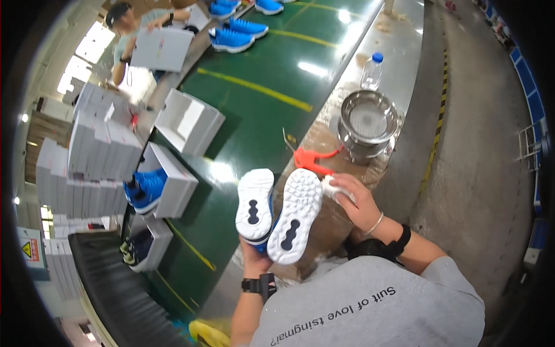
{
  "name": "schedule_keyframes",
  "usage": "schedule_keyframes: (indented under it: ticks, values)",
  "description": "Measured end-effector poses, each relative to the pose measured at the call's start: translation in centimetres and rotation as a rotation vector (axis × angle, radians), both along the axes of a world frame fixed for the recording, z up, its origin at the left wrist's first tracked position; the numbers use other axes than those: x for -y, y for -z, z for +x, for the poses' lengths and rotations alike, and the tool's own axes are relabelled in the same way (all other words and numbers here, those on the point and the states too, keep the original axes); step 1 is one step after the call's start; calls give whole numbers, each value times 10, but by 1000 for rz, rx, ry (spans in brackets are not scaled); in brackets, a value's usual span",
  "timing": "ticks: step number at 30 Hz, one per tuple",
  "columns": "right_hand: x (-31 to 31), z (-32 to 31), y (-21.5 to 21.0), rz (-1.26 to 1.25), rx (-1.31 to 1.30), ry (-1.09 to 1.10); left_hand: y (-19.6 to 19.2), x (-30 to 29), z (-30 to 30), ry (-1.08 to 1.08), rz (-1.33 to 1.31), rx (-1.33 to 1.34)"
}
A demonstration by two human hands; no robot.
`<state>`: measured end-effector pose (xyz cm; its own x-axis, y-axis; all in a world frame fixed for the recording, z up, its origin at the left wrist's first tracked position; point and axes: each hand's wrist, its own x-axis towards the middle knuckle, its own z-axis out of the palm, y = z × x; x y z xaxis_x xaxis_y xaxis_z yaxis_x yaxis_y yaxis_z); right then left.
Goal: Cleaning the soles of shoes with a cloth and placing them into boxes.
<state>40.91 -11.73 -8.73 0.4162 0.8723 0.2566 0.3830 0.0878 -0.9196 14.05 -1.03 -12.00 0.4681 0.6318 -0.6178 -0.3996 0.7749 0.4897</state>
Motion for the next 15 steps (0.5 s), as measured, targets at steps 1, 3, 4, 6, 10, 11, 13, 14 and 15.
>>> schedule_keyframes:
  ticks: [1, 3, 4, 6, 10, 11, 13, 14, 15]
  values:
    - [0, -8, 4, -29, -17, -21, 12, 14, 3, -10, -127, 69]
    - [-9, -30, 10, 84, 437, -221, 21, 45, -6, -103, -132, 26]
    - [-9, -50, 11, 150, 489, -436, 32, 56, -17, -135, -117, -15]
    - [4, -81, 21, 311, 590, -682, 42, 69, -34, -149, -127, -70]
    - [-57, -56, 75, -57, 565, -391, 67, 83, -58, -181, -130, -95]
    - [-74, -44, 75, -135, 535, -340, 74, 86, -64, -162, -138, -102]
    - [-85, -40, 87, -133, 603, -358, 78, 84, -59, -186, -153, -86]
    - [-91, -39, 91, -128, 676, -375, 77, 80, -52, -181, -152, -84]
    - [-84, -53, 87, -121, 676, -403, 75, 79, -47, -197, -114, -91]
